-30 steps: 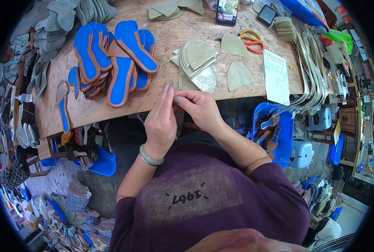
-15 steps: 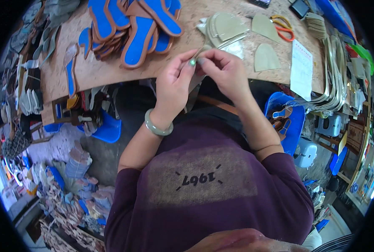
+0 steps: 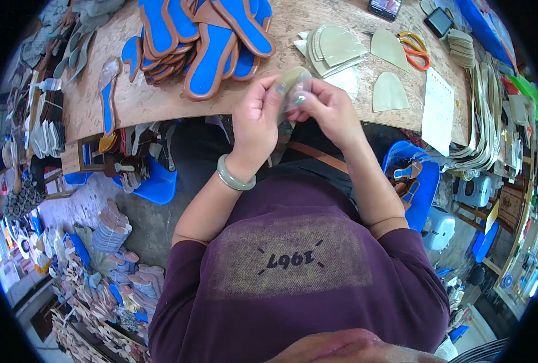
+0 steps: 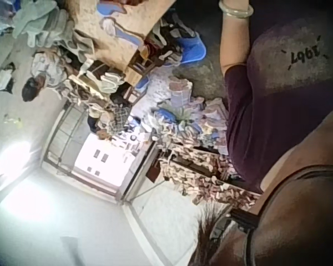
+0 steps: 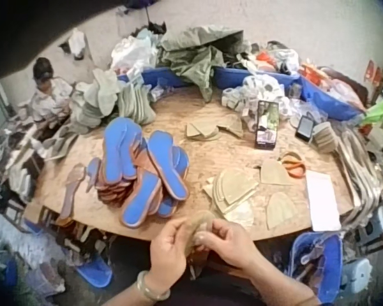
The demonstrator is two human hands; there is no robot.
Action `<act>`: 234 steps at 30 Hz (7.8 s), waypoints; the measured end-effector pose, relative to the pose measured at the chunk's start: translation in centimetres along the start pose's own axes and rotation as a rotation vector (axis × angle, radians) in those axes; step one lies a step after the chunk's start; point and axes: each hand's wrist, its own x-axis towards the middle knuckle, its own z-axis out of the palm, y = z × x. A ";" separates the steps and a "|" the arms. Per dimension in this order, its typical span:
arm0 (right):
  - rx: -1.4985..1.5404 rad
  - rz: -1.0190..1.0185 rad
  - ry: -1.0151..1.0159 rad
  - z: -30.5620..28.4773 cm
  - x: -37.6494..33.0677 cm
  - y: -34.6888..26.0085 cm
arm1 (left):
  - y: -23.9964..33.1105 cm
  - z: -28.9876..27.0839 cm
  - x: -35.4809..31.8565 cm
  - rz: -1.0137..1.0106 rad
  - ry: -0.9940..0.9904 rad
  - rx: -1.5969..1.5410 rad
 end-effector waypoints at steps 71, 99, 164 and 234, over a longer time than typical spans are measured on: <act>0.030 -0.180 0.024 2.2 -0.4 -0.4 | 2.6 -3.2 -0.3 0.195 -0.109 0.323; 0.097 -0.089 0.036 -0.1 -0.1 -1.1 | 1.9 -0.5 -0.6 0.030 -0.013 -0.073; 0.195 -0.002 -0.076 -2.2 -2.0 -1.2 | 3.0 -0.3 -0.6 -0.363 -0.152 -0.368; -0.616 -0.681 0.231 -0.4 -5.7 -2.2 | 4.6 -0.3 -2.7 -0.433 -0.247 -0.487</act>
